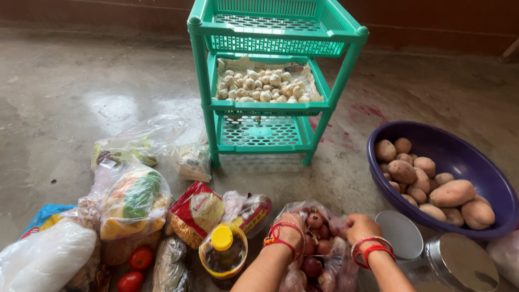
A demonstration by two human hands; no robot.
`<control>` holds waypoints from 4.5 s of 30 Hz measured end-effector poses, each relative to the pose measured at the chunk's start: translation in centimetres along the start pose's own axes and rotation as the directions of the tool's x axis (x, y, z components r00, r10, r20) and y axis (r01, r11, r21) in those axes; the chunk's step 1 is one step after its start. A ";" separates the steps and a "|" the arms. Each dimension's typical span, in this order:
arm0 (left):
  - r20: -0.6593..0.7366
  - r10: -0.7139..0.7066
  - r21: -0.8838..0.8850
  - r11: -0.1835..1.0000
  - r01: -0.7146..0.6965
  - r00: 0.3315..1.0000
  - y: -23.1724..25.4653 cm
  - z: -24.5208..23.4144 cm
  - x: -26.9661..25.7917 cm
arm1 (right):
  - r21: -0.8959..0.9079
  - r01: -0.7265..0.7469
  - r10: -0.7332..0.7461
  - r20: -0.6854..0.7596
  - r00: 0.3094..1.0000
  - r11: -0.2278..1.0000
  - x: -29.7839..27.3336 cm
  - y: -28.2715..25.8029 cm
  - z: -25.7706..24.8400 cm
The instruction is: The person unpacks groceries from plastic bags on the floor and organizes them into a green plastic rack and a purple bowl. They place a paper-wrapped item and a bag of garlic into the rack, and transfer potatoes into the bowl.
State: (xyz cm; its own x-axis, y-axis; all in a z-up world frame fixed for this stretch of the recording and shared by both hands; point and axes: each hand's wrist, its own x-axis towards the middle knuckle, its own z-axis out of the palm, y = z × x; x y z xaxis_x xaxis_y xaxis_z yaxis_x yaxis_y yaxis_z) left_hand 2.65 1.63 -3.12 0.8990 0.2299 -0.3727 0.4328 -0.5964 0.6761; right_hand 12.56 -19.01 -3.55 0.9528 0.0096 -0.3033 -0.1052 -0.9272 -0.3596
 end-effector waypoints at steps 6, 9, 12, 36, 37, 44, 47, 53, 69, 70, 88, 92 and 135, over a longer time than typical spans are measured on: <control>-0.115 0.053 0.038 0.998 -0.049 0.992 3.6 -5.4 1.6 | 0.422 -0.043 0.090 -0.093 0.992 0.906 -1.3 -2.6 -3.5; -0.108 -0.022 0.046 0.999 0.027 0.994 5.0 -9.0 1.1 | 0.559 -0.010 0.123 -0.164 0.979 0.829 -1.1 -3.8 -4.2; -0.102 -0.063 0.055 0.996 0.068 0.993 6.2 -11.2 1.3 | 0.578 0.047 0.113 -0.238 0.965 0.814 -0.4 -5.2 -4.9; -0.193 0.109 0.183 0.980 -0.073 0.975 -0.9 -18.3 11.5 | 0.306 0.230 -0.142 -0.285 0.948 0.924 5.7 -14.5 -0.8; -0.178 0.108 0.131 0.988 -0.085 0.978 -0.7 -18.8 11.1 | 0.327 0.213 -0.131 -0.255 0.958 0.921 5.4 -15.2 -0.8; -0.242 0.112 -0.071 0.989 -0.132 0.964 -3.6 -21.5 9.6 | 0.167 0.514 -0.402 -0.442 0.802 0.841 2.7 -21.3 0.5; -0.283 0.152 0.017 0.988 -0.153 0.947 -5.9 -22.6 9.8 | 0.207 0.612 -0.449 -0.512 0.733 0.763 2.1 -24.3 1.5; -0.358 0.231 0.090 0.973 -0.212 0.905 -7.5 -24.4 10.5 | 0.019 0.739 -0.667 -0.416 0.618 0.673 2.8 -28.8 2.4; -0.225 0.131 0.427 0.904 -0.023 0.966 -9.9 -19.8 23.4 | -0.447 0.644 -0.617 0.229 0.753 0.621 16.1 -32.2 7.4; -0.225 0.140 0.449 0.893 -0.025 0.964 -10.1 -19.6 23.8 | -0.470 0.621 -0.555 0.290 0.780 0.627 15.9 -32.4 7.0; -0.252 0.160 0.372 0.926 -0.057 0.954 -12.2 -20.3 28.5 | -0.211 0.648 -0.656 0.037 0.754 0.732 23.5 -34.3 13.1; -0.316 0.130 0.331 0.944 -0.019 0.940 -11.8 -18.9 30.3 | -0.328 0.754 -0.822 -0.242 0.515 0.569 29.3 -34.5 18.2; -0.388 0.699 0.648 0.670 -0.361 0.601 -3.7 -21.6 17.7 | -0.328 0.686 -0.720 0.025 0.694 0.650 14.7 -33.3 2.9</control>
State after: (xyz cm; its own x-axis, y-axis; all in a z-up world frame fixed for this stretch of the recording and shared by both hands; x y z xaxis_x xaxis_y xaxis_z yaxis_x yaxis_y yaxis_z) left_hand 18.43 24.52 1.51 0.8686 0.0195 0.4951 -0.0782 -0.9813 0.1759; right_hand 29.25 13.04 1.43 0.7296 0.6834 0.0258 0.6785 -0.7186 -0.1526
